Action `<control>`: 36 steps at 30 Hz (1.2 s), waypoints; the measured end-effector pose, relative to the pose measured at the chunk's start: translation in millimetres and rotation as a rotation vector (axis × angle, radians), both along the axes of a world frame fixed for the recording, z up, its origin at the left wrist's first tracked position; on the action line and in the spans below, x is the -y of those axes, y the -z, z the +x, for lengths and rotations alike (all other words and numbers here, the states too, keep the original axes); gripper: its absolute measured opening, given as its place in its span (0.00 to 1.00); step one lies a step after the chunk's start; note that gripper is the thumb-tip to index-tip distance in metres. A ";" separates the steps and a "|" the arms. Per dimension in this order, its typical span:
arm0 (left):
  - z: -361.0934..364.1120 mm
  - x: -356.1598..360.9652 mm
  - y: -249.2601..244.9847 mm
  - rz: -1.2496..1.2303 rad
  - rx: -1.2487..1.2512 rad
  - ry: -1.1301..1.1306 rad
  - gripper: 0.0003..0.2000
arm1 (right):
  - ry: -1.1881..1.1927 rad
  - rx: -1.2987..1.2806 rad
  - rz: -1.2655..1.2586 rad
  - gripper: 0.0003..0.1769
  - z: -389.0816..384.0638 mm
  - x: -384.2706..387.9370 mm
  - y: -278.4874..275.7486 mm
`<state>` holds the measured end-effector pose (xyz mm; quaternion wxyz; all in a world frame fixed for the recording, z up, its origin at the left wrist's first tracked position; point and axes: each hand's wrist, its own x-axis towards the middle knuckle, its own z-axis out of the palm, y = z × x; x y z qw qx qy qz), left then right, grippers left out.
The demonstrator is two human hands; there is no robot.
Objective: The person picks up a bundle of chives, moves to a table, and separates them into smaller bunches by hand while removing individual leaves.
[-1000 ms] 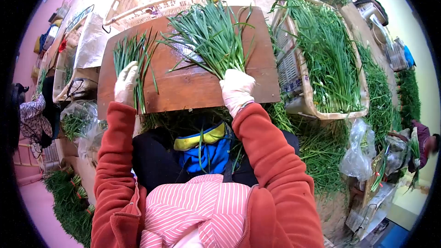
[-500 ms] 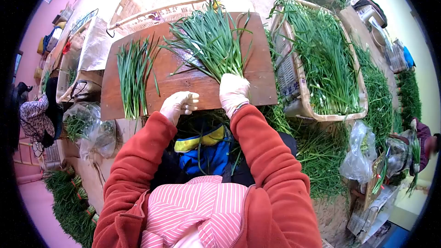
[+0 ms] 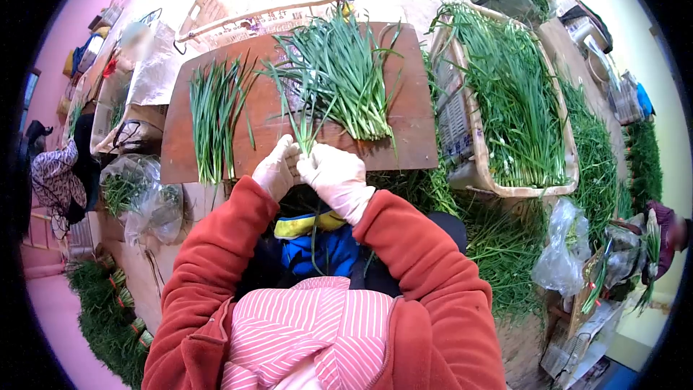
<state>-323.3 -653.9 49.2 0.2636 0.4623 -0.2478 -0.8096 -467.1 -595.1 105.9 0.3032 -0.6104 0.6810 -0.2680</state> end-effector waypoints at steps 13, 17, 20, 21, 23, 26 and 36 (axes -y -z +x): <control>16.8 -17.1 11.0 0.066 -0.329 0.094 0.23 | -0.120 0.552 0.471 0.18 3.4 4.1 36.7; 20.4 -23.3 12.1 0.046 -0.317 0.057 0.23 | -0.178 0.653 0.513 0.17 4.0 1.0 33.7; 23.0 -22.3 15.3 -0.047 -0.262 0.040 0.22 | -0.177 0.697 0.443 0.15 4.2 -0.2 33.8; 22.0 -22.1 8.6 -0.044 -0.221 -0.055 0.22 | -0.165 0.629 0.570 0.15 3.9 1.9 35.5; 26.9 -15.7 3.6 -0.067 -0.142 -0.133 0.21 | -0.357 0.181 0.695 0.17 1.4 7.1 35.5; 35.7 -13.5 -0.2 0.021 -0.173 -0.056 0.22 | -0.636 -0.391 0.728 0.22 5.6 -9.8 12.5; 27.6 -31.7 -14.8 -0.012 0.035 0.064 0.18 | -0.398 -0.421 -0.248 0.15 -7.7 28.2 59.2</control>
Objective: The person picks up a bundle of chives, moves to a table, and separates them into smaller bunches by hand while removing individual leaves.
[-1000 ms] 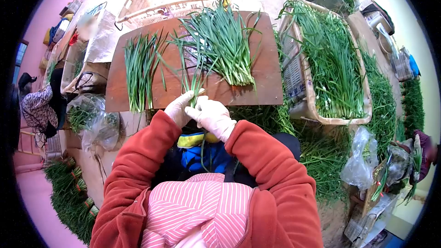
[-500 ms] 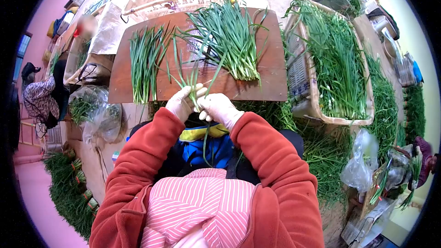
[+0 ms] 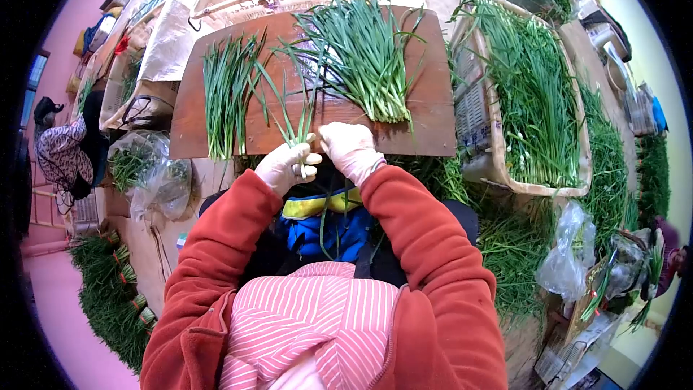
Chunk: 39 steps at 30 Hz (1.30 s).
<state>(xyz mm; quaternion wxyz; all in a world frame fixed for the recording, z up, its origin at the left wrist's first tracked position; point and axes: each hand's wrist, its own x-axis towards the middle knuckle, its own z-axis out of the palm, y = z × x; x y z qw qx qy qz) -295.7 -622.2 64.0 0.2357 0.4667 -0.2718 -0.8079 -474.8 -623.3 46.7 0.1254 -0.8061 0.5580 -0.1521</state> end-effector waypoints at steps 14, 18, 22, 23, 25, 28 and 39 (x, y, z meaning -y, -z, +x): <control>34.7 -26.7 6.6 0.079 -0.525 0.034 0.19 | 0.885 0.334 -0.329 0.10 -174.1 -21.7 -62.0; 45.5 -17.2 -30.2 0.120 -0.577 -0.225 0.15 | 0.997 0.596 0.498 0.11 -220.0 -34.1 -41.6; 45.1 2.1 -49.4 0.003 -0.669 -0.298 0.14 | 1.000 -0.303 0.067 0.18 -172.4 -35.8 -61.8; 43.8 10.9 -42.9 -0.055 -0.736 -0.221 0.18 | 0.898 -0.248 -0.212 0.16 -170.2 -29.8 -49.4; 27.7 20.7 -45.0 -0.031 -0.749 -0.211 0.20 | 0.728 -0.055 -0.368 0.14 -158.0 -16.4 -40.6; 6.9 32.2 -29.5 0.013 -0.630 -0.194 0.20 | 0.555 0.035 -0.316 0.17 -129.2 7.2 -14.4; -29.7 29.6 -16.1 0.072 -0.258 -0.113 0.24 | 0.481 0.287 0.106 0.16 -64.9 3.4 -48.5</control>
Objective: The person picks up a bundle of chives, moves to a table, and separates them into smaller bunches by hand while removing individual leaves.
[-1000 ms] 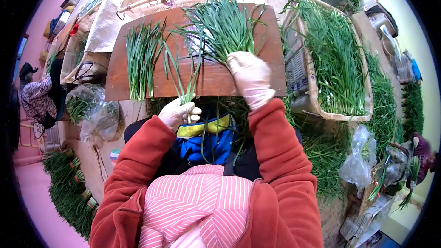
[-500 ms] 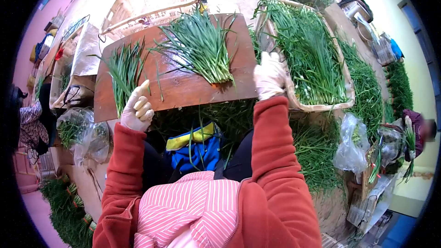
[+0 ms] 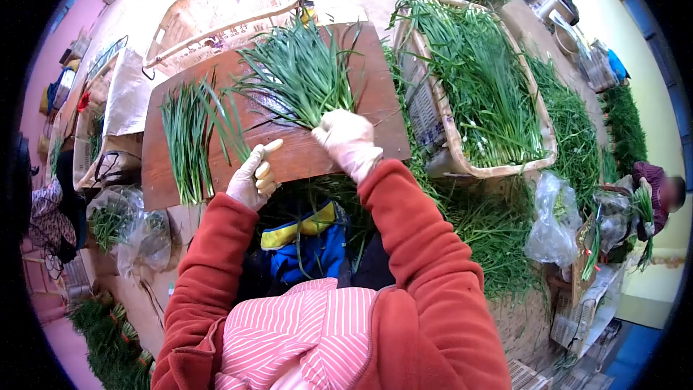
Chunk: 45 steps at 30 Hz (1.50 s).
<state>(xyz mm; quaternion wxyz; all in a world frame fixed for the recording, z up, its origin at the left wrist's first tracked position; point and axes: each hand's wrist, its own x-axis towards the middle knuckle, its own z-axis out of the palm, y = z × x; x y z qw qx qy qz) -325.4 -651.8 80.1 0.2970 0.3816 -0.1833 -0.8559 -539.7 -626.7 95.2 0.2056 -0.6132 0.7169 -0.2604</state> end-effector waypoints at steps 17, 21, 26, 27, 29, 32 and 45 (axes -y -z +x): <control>14.0 5.6 18.0 -0.187 0.073 -0.003 0.17 | -0.270 -0.097 0.449 0.14 52.3 -35.4 14.4; 19.0 9.9 19.4 -0.043 0.066 -0.084 0.18 | -0.509 -0.351 0.740 0.16 46.9 -36.6 26.0; 13.9 -0.5 23.3 -0.104 0.073 -0.079 0.18 | -0.268 0.169 0.279 0.26 48.4 -24.9 13.2; 16.0 -0.1 26.2 -0.116 0.036 -0.023 0.18 | -0.278 0.249 0.224 0.25 53.8 -24.9 14.6; 15.8 1.5 42.5 -0.121 0.007 0.013 0.18 | -0.320 0.243 0.101 0.19 61.2 -24.7 25.8; 17.5 -2.2 43.0 -0.144 0.062 0.058 0.17 | -0.305 0.219 0.112 0.17 63.9 -24.0 38.6; 33.1 1.9 14.4 0.232 -0.039 -0.136 0.15 | 0.001 -0.247 -0.226 0.16 35.4 -17.8 9.1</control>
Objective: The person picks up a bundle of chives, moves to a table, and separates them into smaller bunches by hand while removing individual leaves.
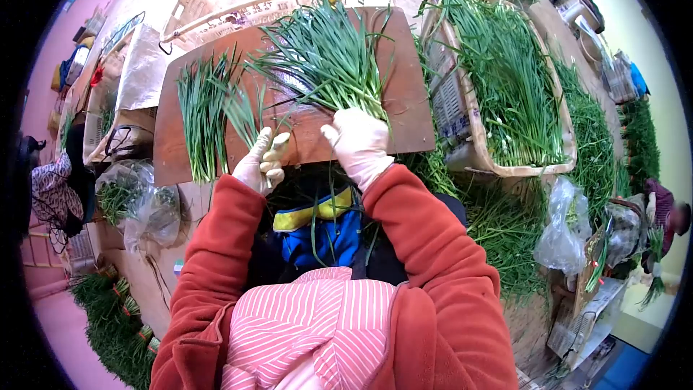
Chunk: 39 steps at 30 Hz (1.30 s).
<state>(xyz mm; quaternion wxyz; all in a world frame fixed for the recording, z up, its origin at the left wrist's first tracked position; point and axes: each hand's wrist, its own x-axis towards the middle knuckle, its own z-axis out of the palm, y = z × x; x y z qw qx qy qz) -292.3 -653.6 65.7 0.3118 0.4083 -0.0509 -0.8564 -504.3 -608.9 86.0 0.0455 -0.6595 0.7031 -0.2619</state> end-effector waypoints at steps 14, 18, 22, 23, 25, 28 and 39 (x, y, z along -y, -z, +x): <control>-9.7 -6.1 -9.7 -0.188 -0.045 0.049 0.21 | -0.048 0.234 0.304 0.15 15.6 -5.3 -3.8; -22.8 -10.4 -2.9 -0.146 0.161 0.186 0.18 | -0.262 0.354 0.394 0.16 36.1 -24.3 -1.7; -19.8 -10.6 5.5 -0.247 0.085 0.314 0.18 | -0.221 0.873 0.700 0.16 31.1 -13.9 -6.8; -22.2 -12.8 5.5 -0.296 0.150 0.325 0.19 | -0.234 1.131 0.652 0.14 29.3 -15.7 -7.6; -23.4 -12.7 0.1 -0.346 0.214 0.283 0.16 | -0.165 1.159 0.677 0.13 28.2 -13.6 0.9; -22.5 -11.6 -15.0 -0.449 0.467 0.057 0.14 | -0.089 1.138 0.697 0.13 27.1 -10.0 14.2; 3.2 9.4 15.4 -0.110 -0.101 -0.095 0.19 | 0.125 -0.122 -0.048 0.09 -32.8 19.4 2.5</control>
